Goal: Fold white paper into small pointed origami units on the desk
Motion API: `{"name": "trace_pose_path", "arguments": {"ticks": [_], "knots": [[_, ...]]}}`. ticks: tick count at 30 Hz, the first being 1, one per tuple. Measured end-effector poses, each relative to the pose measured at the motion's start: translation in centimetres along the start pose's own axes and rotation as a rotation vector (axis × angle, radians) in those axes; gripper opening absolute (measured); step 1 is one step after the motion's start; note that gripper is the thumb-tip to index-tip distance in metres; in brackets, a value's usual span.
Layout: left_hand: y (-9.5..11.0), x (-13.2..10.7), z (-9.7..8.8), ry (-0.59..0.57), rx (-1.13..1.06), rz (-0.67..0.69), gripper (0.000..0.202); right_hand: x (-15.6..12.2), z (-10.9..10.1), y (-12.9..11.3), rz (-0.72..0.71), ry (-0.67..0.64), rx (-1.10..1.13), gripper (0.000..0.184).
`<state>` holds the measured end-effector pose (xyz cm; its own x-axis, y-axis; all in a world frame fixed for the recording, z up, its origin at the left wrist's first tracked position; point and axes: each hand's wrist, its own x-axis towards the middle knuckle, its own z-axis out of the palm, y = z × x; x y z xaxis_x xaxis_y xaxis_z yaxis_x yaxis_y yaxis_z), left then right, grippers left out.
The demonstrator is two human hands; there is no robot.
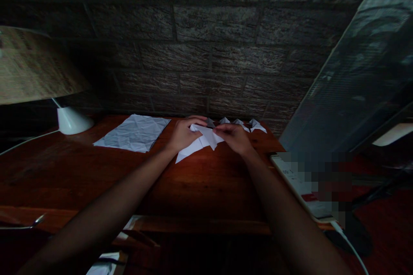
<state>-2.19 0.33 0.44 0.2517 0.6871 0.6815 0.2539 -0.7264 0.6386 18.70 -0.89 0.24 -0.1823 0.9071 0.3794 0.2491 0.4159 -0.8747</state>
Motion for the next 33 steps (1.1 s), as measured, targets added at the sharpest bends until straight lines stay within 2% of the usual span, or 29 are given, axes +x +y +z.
{"name": "trace_pose_path", "arguments": {"ticks": [3, 5, 9, 14, 27, 33], "knots": [[-0.16, -0.05, 0.04, 0.07, 0.031, 0.011, 0.054, -0.05, -0.03, -0.05, 0.017, -0.016, 0.001, 0.02], [-0.16, -0.1, -0.03, 0.071, 0.112, 0.07, 0.057, -0.11, -0.02, -0.05, 0.027, -0.04, -0.004, 0.02], [0.19, -0.18, -0.44, -0.056, 0.414, 0.241, 0.035, -0.15, 0.12, 0.08, 0.048, -0.076, -0.025, 0.022], [0.22, -0.14, -0.72, -0.226, 0.588, 0.272, 0.04, -0.17, 0.22, 0.12, 0.091, -0.091, -0.003, 0.024], [-0.59, -0.06, -0.49, -0.263, 0.52, 0.461, 0.024, -0.46, 0.23, -0.1, 0.256, -0.134, 0.184, 0.033], [-0.4, -0.16, -0.55, -0.253, 0.518, 0.44, 0.035, -0.57, -0.07, -0.45, 0.266, -0.115, 0.17, 0.028]]}}
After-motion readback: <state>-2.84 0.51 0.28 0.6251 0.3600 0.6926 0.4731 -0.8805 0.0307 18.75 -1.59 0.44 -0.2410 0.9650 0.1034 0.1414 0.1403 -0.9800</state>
